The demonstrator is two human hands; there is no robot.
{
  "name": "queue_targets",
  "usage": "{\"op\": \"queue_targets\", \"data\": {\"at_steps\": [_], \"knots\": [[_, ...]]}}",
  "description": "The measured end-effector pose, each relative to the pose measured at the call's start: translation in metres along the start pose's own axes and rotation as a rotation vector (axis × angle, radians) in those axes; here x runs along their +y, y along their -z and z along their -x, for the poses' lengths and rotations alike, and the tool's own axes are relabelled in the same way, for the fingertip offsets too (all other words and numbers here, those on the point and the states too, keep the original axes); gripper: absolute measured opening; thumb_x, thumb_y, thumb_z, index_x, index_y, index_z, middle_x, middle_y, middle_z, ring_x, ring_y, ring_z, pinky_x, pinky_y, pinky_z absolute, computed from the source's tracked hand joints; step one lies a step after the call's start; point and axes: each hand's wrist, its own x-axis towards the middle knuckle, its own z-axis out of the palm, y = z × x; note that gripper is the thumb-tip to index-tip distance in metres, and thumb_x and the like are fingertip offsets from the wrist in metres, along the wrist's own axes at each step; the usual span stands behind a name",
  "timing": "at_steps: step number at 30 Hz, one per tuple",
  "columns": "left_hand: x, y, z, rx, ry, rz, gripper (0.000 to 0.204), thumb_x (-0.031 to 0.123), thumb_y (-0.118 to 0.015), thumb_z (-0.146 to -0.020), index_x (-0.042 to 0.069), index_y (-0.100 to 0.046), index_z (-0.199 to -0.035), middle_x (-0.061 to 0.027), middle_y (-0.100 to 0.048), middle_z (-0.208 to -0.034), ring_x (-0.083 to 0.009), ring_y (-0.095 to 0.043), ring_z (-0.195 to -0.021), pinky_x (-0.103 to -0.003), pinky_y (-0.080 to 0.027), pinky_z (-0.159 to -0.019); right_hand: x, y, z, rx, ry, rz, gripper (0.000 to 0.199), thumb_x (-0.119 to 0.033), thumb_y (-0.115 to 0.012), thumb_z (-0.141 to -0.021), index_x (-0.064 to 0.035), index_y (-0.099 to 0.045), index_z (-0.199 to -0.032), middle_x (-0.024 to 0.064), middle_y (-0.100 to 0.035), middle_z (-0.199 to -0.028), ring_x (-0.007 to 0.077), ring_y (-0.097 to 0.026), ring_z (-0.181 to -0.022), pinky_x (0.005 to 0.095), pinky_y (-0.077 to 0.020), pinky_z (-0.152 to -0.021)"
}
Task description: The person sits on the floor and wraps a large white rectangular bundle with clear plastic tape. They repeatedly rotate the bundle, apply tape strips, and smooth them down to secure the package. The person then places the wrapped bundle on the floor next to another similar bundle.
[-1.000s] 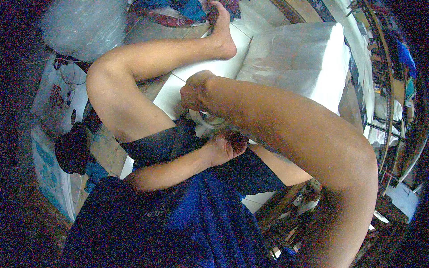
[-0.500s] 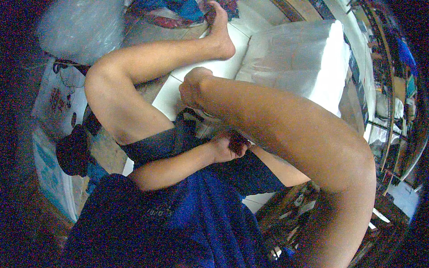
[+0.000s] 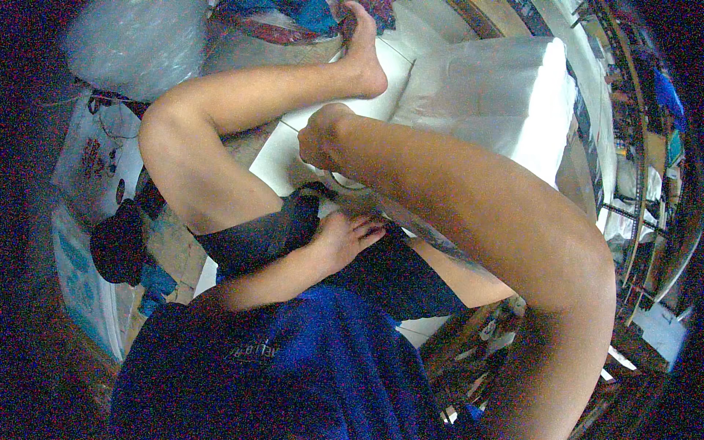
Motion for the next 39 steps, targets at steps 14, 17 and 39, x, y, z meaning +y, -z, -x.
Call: {"op": "queue_targets", "data": {"at_steps": [14,17,39], "knots": [[-0.042,-0.017,-0.008,-0.224,-0.441,-0.817,0.061,0.023,-0.058,-0.086,0.001,-0.036,-0.138,-0.0145,-0.045,-0.137,-0.0281,-0.039,-0.129,-0.039,-0.027,-0.11,0.037,0.002,-0.005,-0.052,0.108,-0.114,0.033,-0.009,-0.063,-0.079,-0.0129,-0.059,-0.111,0.0115,-0.067,-0.106,0.0344,-0.065,-0.1,0.0477,-0.0537,-0.079],[-0.028,-0.034,0.0,-0.259,-0.41,-0.816,0.08,0.028,-0.059,-0.086,0.0,-0.013,-0.145,-0.0172,-0.027,-0.148,-0.0286,-0.024,-0.138,-0.04,-0.018,-0.115,0.056,-0.026,-0.018,0.036,0.192,-0.173,0.031,-0.009,-0.058,-0.081,-0.012,-0.058,-0.112,0.0133,-0.068,-0.1,0.0356,-0.066,-0.096,0.0497,-0.0526,-0.078],[0.006,-0.073,-0.001,-0.516,-0.35,-1.055,0.089,0.018,-0.058,-0.084,-0.004,-0.002,-0.148,-0.0225,-0.013,-0.154,-0.0306,-0.015,-0.143,-0.04,-0.01,-0.117,0.206,-0.016,0.081,0.238,-0.049,-0.151,0.018,-0.003,-0.051,-0.084,-0.0065,-0.056,-0.101,0.0175,-0.064,-0.09,0.0371,-0.064,-0.084,0.0459,-0.051,-0.071]]}}
